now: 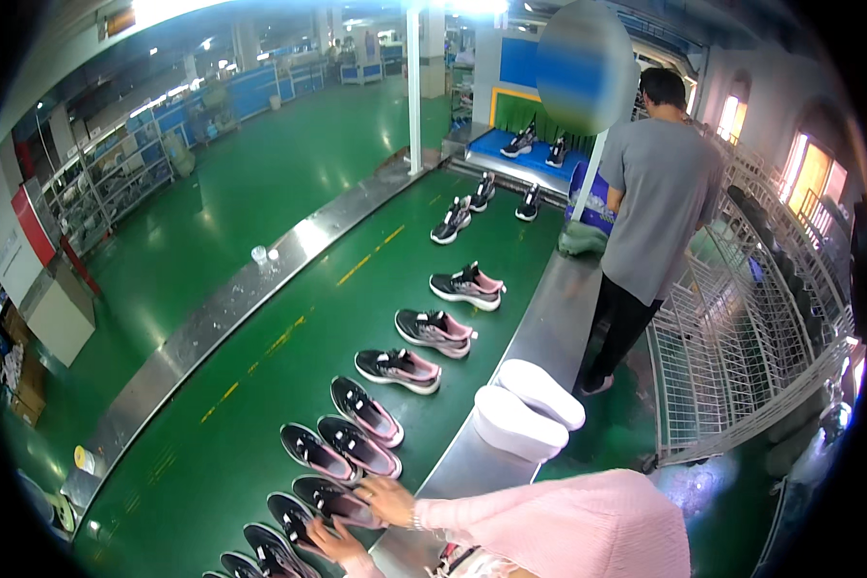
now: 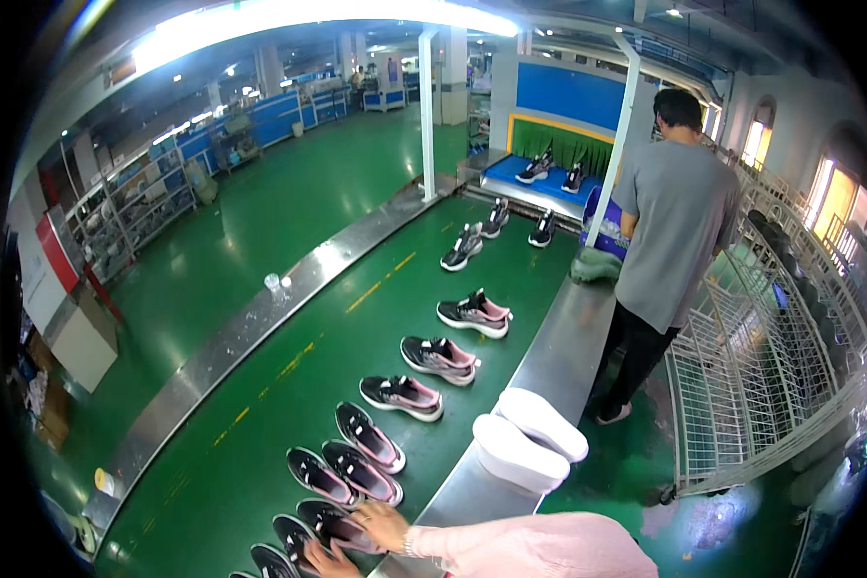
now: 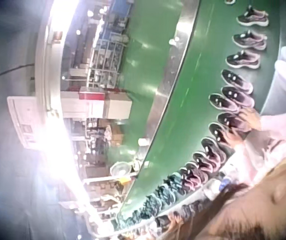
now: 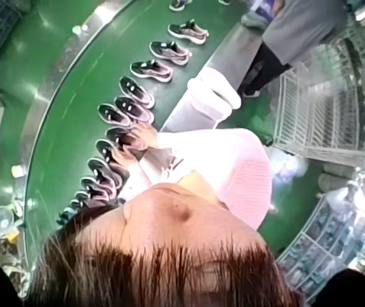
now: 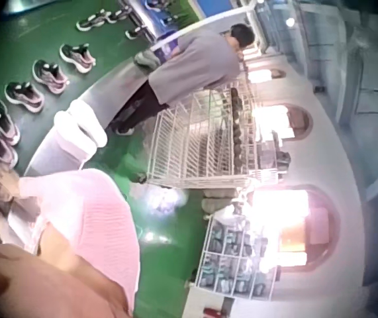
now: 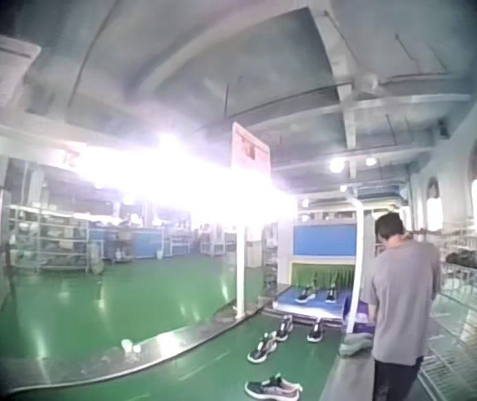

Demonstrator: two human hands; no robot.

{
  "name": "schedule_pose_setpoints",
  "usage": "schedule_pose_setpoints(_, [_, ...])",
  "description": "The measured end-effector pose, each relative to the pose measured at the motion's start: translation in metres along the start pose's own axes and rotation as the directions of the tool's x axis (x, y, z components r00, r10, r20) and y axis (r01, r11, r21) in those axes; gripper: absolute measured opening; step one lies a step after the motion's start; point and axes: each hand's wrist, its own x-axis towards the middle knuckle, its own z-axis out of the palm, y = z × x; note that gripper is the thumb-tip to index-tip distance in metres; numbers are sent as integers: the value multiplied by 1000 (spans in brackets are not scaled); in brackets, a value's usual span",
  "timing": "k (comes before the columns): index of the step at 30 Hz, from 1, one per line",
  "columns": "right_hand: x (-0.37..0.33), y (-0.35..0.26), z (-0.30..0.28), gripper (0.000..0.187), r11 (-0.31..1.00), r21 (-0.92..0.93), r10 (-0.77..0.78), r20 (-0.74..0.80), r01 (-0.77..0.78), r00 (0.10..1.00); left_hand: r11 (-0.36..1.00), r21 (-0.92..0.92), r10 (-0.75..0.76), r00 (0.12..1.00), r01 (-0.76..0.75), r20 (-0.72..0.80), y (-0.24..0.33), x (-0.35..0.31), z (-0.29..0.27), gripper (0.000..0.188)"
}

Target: The person matches white shoe insoles to the corresponding black and pink sneakers on a conveyor belt. The person picks up pairs of insoles, aligns them with the shoes moving on the belt, and places the insoles into or near the shoes.

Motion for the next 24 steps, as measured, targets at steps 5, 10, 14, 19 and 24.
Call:
schedule_pose_setpoints(5, [-6,60,-9,53,973,-212,118,111,-92,987,970,229,-160,927,84,340,33,0,37,30])
schedule_pose_setpoints(10, [25,87,31,33,972,-219,-50,164,86,985,949,313,-175,879,31,444,35,23,42,28])
schedule_pose_setpoints(14, [57,81,22,35,949,-281,-98,162,141,982,944,326,-201,871,50,449,36,17,34,27])
schedule_pose_setpoints(19, [70,57,5,46,932,-240,-111,519,270,848,943,327,-217,859,62,464,38,12,31,26])
schedule_pose_setpoints(24, [99,73,32,57,996,68,-83,557,55,826,938,340,-230,846,61,481,39,8,32,24])
